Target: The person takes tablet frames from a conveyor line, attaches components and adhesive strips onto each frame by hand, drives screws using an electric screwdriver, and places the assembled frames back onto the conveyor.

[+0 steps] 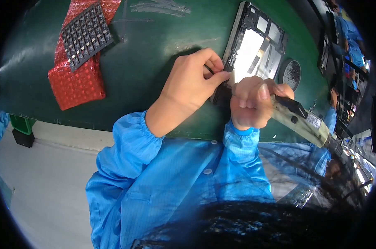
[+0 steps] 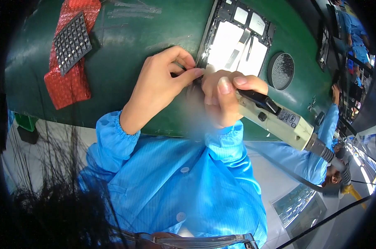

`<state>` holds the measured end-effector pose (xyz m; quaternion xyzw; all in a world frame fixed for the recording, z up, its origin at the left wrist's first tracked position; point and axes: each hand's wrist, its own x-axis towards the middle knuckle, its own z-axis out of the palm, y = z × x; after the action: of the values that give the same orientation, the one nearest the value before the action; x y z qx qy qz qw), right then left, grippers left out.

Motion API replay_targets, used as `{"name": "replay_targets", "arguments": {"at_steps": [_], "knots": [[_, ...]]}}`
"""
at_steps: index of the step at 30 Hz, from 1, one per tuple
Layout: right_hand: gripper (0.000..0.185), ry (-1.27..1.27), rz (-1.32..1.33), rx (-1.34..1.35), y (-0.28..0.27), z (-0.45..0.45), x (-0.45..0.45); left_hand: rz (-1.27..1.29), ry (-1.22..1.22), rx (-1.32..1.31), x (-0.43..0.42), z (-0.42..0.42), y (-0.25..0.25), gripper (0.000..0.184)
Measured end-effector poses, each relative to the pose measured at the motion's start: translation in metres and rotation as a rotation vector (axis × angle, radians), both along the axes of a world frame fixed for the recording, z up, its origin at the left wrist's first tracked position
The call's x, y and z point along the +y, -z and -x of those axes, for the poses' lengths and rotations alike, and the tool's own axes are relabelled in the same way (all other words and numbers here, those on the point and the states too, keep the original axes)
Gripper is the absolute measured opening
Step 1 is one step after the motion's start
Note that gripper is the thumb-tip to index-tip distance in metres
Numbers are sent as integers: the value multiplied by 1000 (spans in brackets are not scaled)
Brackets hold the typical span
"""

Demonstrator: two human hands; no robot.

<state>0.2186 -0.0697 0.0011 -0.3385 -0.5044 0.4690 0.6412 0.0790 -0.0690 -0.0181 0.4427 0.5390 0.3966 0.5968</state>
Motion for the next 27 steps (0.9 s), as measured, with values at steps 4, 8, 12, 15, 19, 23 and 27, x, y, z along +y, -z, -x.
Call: {"name": "replay_targets", "arguments": {"at_steps": [4,8,12,15,19,23,27], "knots": [[29,8,10,152,-13,-11,10,22,-5,-84,-3,1,3,19],[27,97,14,224,-13,-17,27,6,-1,-25,-3,0,1,20],[25,84,93,157,-8,-13,32,13,8,0,-2,-2,-1,20],[25,109,110,147,0,-10,31,20,6,-1,-3,-1,-1,19],[25,80,111,128,-1,-8,32,29,-2,-17,-4,-2,-1,20],[26,96,113,159,-1,-10,31,36,-44,-43,-5,-4,-5,20],[29,63,107,212,-16,-13,23,-228,-59,141,-10,-6,-9,25]]}}
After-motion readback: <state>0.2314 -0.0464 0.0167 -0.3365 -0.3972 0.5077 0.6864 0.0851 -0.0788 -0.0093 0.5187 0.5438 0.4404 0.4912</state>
